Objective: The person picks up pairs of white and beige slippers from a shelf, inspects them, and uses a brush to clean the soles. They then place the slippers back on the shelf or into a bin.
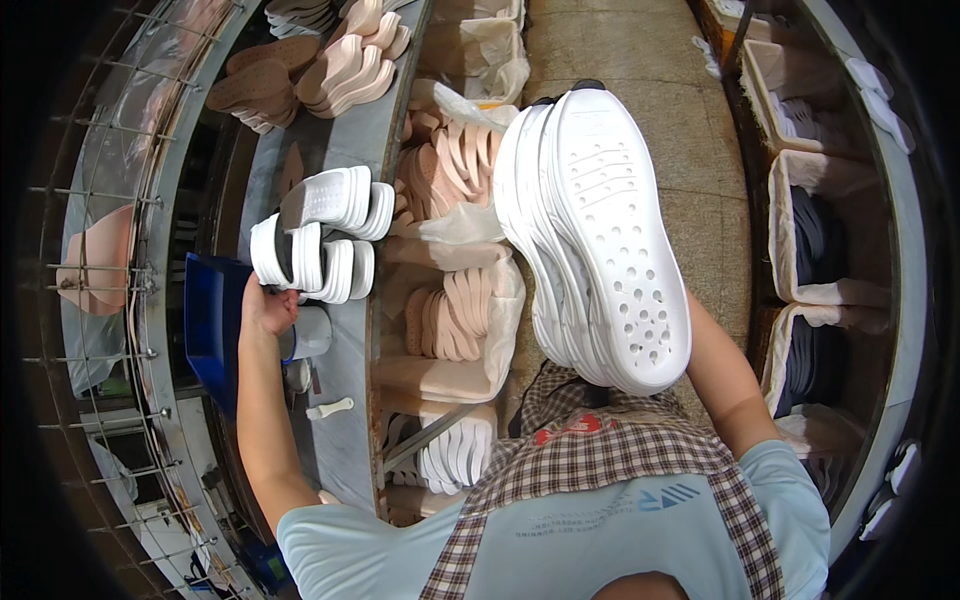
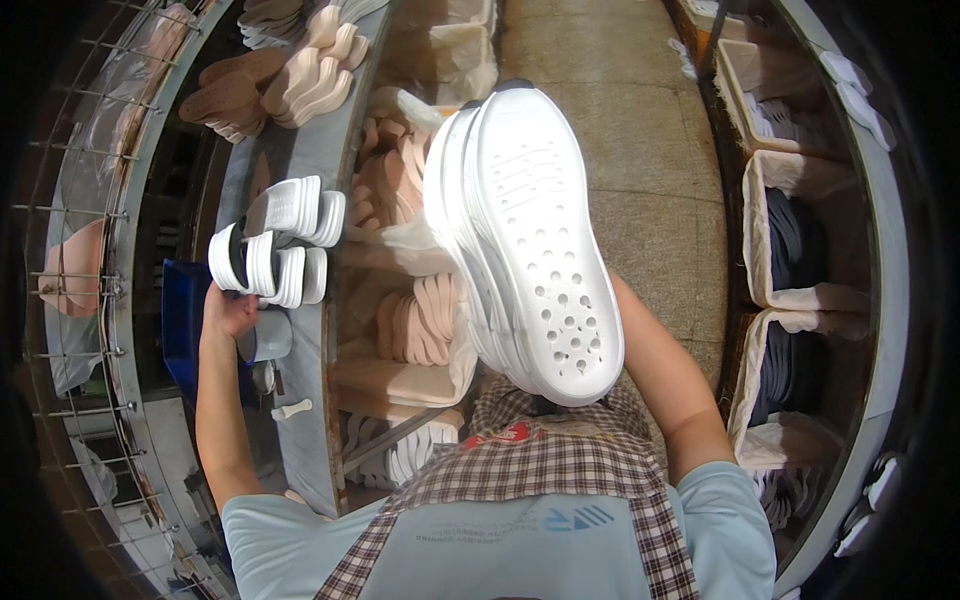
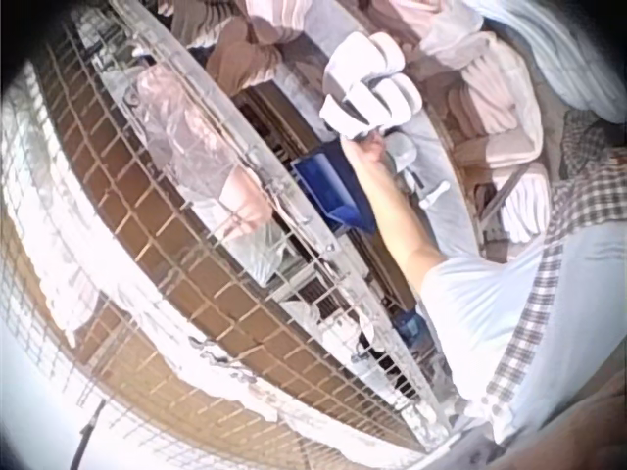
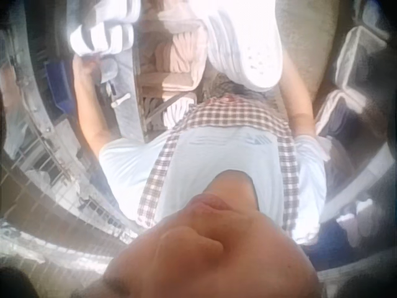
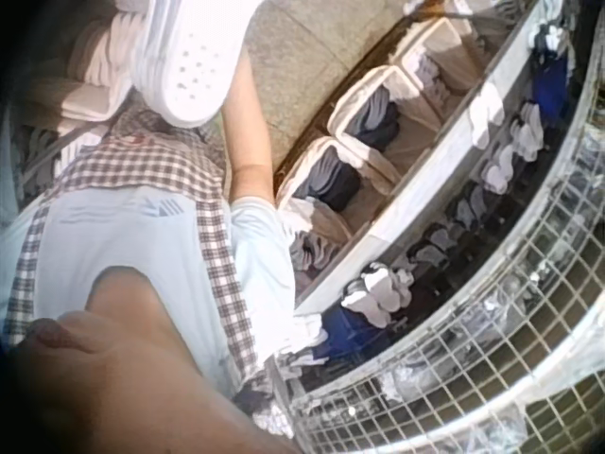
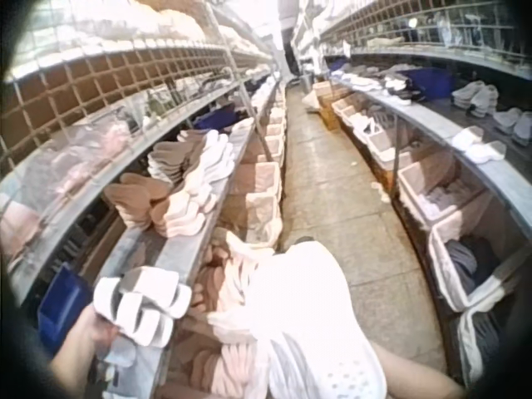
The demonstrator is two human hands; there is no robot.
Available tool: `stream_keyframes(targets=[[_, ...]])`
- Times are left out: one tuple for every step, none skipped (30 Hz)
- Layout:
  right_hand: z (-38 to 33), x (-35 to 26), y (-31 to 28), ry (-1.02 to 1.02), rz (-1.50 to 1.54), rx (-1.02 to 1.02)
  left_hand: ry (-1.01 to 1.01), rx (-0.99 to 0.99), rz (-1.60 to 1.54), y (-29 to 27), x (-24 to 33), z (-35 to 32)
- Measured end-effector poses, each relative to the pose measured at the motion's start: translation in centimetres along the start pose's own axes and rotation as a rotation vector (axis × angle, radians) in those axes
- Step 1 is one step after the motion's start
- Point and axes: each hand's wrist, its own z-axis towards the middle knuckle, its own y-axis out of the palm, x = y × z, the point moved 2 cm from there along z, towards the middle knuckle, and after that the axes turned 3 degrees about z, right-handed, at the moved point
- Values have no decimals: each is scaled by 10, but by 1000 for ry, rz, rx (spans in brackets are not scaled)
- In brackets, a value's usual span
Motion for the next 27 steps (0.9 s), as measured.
stream_keyframes(targets=[[-7, 0, -1, -8, 5, 6, 17, 25, -8, 4, -1, -4], [-14, 0, -3, -14, 9, 11, 2, 5, -30, 9, -2, -14], [-20, -1, -4, -22, 14, 13, 32, 14, -112, 19, -4, -25], [-26, -1, -6, -30, 17, 19, 51, 58, -152, 30, -9, -40], [-32, -3, -7, -39, 20, 21, 136, -121, -168, 43, -14, -62], [-35, -3, -9, -44, 24, 25, 191, -139, -214, 55, -16, -82], [-40, -4, -11, -47, 23, 30, 294, -330, -276, 71, -22, -100], [-43, -4, -12, -49, 27, 35, 393, -521, -349, 84, -28, -117], [-46, -4, -14, -53, 25, 40, 628, -509, -175, 94, -30, -128], [-49, -2, -15, -54, 25, 41, 859, -637, -41, 100, -34, -139], [-52, -2, -16, -56, 27, 42, 931, -516, 35, 96, -51, -145], [-54, -1, -17, -58, 25, 45, 964, -389, 110, 89, -67, -147], [-56, -1, -18, -52, 24, 53, 895, -269, 70, 79, -87, -146], [-58, 0, -19, -49, 23, 58, 750, -225, -80, 68, -108, -144], [-59, 0, -20, -44, 22, 69, 652, -298, -141, 61, -127, -142], [-60, -1, -21, -38, 24, 75, 481, -201, -169, 53, -147, -139], [-61, -1, -21, -38, 22, 86, 330, -375, -311, 56, -167, -138], [-61, -2, -22, -36, 25, 92, 126, -379, -430, 59, -188, -140], [-61, -3, -22, -37, 21, 96, 273, -458, -325, 70, -198, -139], [-62, -3, -23, -35, 22, 101, 399, -450, -203, 86, -210, -137], [-62, -2, -23, -32, 18, 107, 405, -480, -241, 99, -222, -140], [-63, 0, -23, -31, 20, 111, 411, -448, -268, 110, -229, -138], [-63, 1, -23, -32, 14, 113, 387, -352, -199, 119, -236, -136], [-63, 4, -22, -30, 12, 117, 442, -355, -173, 129, -242, -136], [-63, 5, -22, -27, 9, 123, 428, -283, -103, 137, -248, -135], [-63, 8, -21, -24, 1, 123, 488, -287, -76, 144, -251, -136], [-63, 6, -21, -23, -5, 124, 496, -240, -56, 151, -254, -136]])
